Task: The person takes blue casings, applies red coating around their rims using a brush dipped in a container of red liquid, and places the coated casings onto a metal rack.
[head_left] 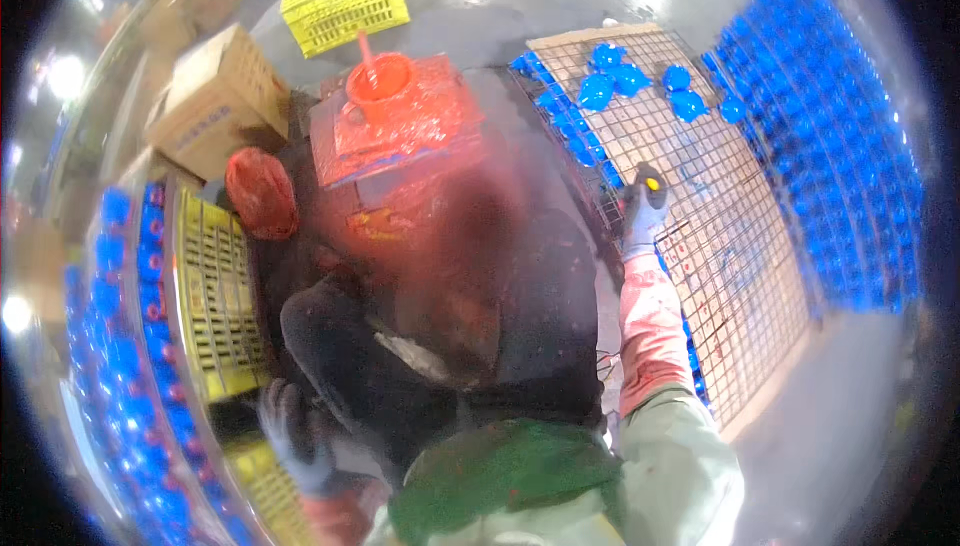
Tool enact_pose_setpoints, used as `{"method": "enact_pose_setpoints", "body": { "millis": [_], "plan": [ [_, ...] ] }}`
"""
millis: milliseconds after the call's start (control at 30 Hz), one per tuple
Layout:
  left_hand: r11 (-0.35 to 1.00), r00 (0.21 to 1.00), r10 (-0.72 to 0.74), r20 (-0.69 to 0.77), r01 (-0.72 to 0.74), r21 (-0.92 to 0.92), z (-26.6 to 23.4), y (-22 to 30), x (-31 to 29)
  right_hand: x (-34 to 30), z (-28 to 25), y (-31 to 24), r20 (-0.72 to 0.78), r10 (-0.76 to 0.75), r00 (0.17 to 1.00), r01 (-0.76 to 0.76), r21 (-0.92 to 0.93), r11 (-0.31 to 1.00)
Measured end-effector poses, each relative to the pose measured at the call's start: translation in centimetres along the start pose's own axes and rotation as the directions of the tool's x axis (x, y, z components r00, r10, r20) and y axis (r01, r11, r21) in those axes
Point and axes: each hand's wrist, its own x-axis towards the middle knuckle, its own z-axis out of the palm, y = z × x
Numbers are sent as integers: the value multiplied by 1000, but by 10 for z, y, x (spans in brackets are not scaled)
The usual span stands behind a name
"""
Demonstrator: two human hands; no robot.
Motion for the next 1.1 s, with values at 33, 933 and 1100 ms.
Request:
{"method": "enact_pose_setpoints", "body": {
  "millis": [33, 933, 1100],
  "plan": [
    [1000, 1000, 16, 1, -16, 15, 22, 7, 2, -3, 13, 1, 7, 142, 990, -142, 41, 989],
    [948, 989, -88, 122, 46, 314, 93, 30, 28, 152, 109, 125, -79, 133, 988, -154, -617, 772],
    [942, 990, -112, 84, 79, 328, 92, 28, 24, 161, 139, 117, -92, 263, 960, -254, -676, 692]
  ]
}}
